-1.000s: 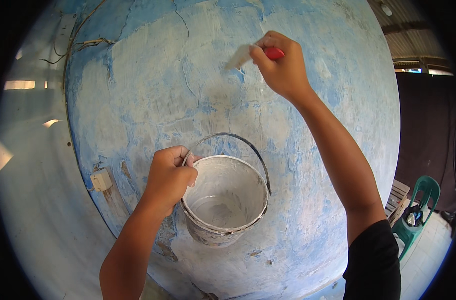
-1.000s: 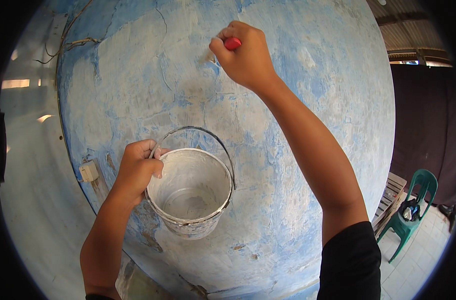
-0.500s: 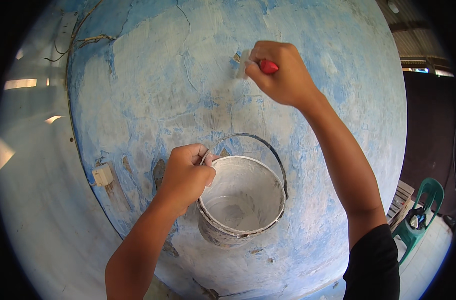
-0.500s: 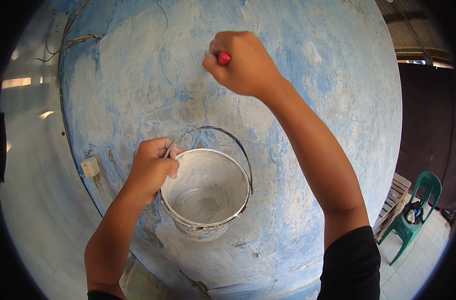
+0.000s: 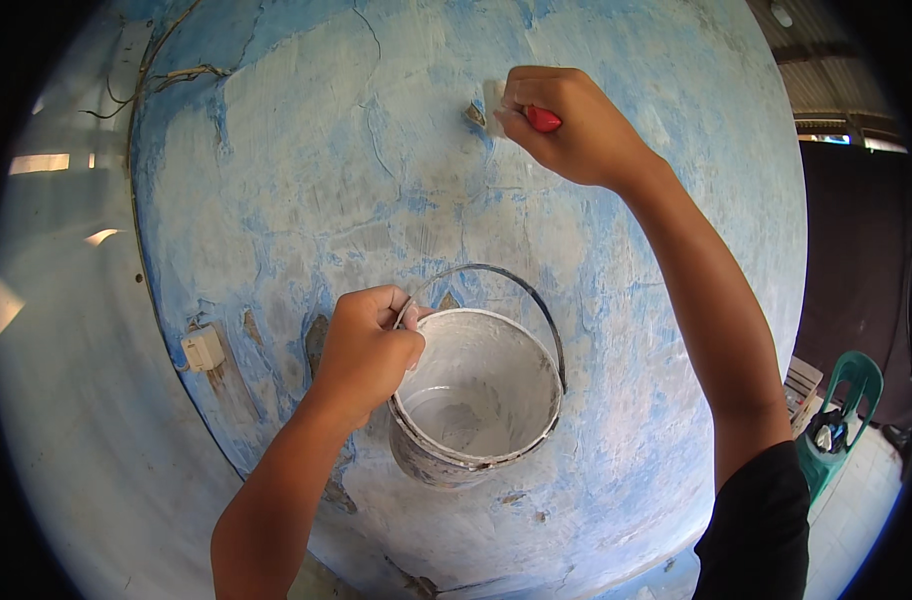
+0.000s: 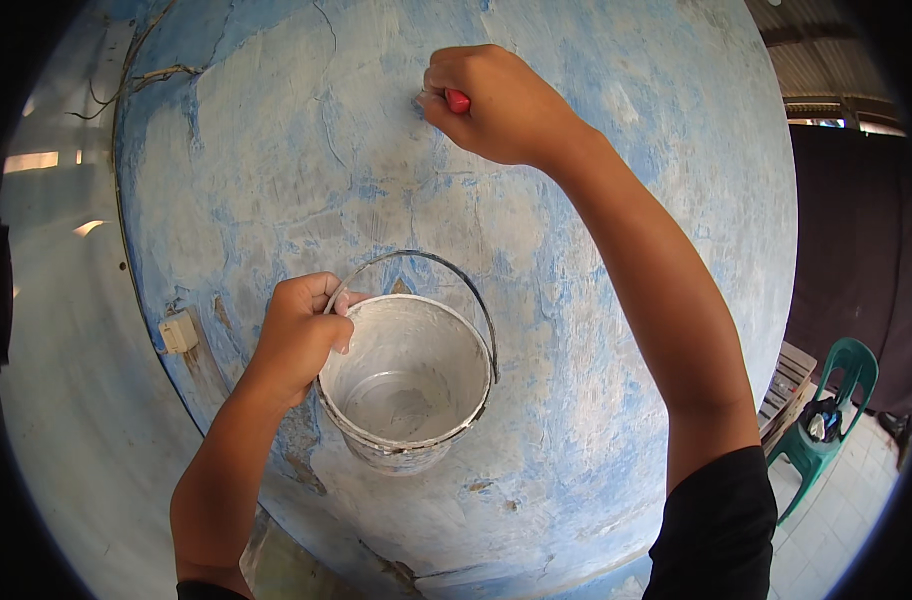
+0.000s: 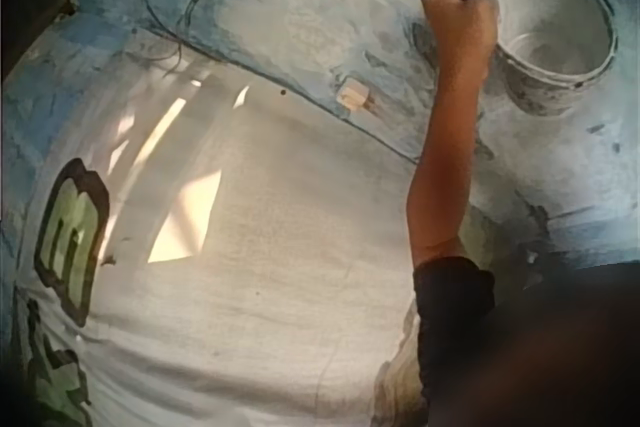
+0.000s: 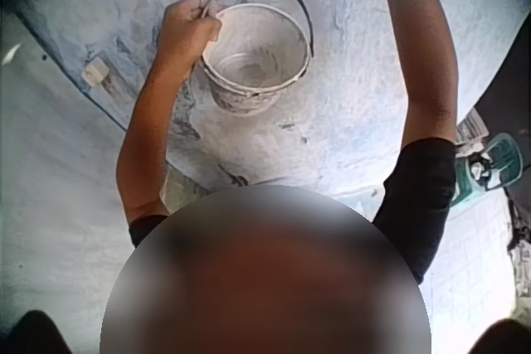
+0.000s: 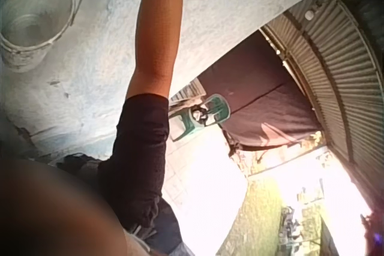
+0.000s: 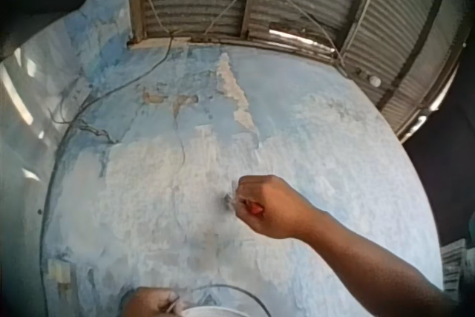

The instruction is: The person paints a blue wall white with a paint brush, dipping the brush into a paint bucket and applying the white paint to the wall.

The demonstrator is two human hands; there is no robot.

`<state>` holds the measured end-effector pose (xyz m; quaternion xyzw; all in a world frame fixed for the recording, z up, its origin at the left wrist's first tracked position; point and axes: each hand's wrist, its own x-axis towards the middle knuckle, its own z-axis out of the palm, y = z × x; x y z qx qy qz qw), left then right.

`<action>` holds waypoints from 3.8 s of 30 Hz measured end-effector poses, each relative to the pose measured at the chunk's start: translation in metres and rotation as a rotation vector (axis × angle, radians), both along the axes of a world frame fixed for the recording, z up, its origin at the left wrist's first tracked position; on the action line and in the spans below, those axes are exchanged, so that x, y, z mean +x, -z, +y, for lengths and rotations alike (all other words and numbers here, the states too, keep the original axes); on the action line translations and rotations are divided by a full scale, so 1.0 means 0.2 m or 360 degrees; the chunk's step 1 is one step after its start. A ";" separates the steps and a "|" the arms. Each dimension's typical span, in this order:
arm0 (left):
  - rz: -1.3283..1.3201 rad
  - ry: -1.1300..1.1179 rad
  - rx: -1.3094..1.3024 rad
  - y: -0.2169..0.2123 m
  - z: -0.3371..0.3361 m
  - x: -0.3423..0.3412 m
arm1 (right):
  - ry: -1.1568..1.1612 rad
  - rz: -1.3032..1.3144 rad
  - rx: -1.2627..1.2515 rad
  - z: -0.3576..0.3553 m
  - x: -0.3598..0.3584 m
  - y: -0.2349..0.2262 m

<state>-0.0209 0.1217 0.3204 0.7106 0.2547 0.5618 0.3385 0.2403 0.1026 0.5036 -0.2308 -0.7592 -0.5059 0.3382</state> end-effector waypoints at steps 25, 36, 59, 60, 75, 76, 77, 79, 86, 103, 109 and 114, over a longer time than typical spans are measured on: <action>-0.0055 0.0013 0.0063 -0.07 -0.01 0.01 | -0.0290 0.0158 -0.0045 0.12 0.13 0.20; 0.0075 -0.0029 0.0015 -0.10 0.00 0.03 | -0.0988 0.1026 0.0044 0.22 0.16 -0.06; 0.0046 0.0041 0.0065 -0.12 0.04 0.08 | -0.0408 0.0497 0.0149 0.11 0.13 0.18; 0.0037 0.0045 0.0052 -0.12 0.03 0.09 | -0.0322 0.0535 0.0089 0.06 0.13 0.21; -0.0023 -0.0249 -0.0031 -0.02 -0.05 0.14 | -0.0920 0.0873 0.0011 0.21 0.21 0.51; -0.0017 -0.0260 -0.0038 -0.01 -0.05 0.13 | -0.0899 0.0991 -0.0039 0.16 0.19 0.56; -0.0032 -0.0282 -0.0046 0.00 -0.05 0.12 | -0.0875 0.1107 -0.0091 0.11 0.17 0.58; 0.0053 -0.0363 -0.0019 -0.01 -0.06 0.11 | -0.0837 0.1201 -0.0187 0.04 0.12 0.56; 0.0014 -0.0370 0.0053 -0.04 -0.09 0.08 | -0.1413 0.0746 0.0044 0.28 -0.11 0.21; -0.0038 -0.0232 0.0055 0.02 -0.13 -0.27 | -0.1114 0.1174 0.0101 0.11 -0.23 0.31; -0.0200 -0.0090 0.0187 0.17 -0.06 -0.33 | -0.0720 0.1165 0.0119 0.19 -0.20 0.55; -0.0234 -0.0017 0.0136 0.30 0.00 -0.31 | -0.0656 0.1562 0.0006 0.09 -0.16 0.82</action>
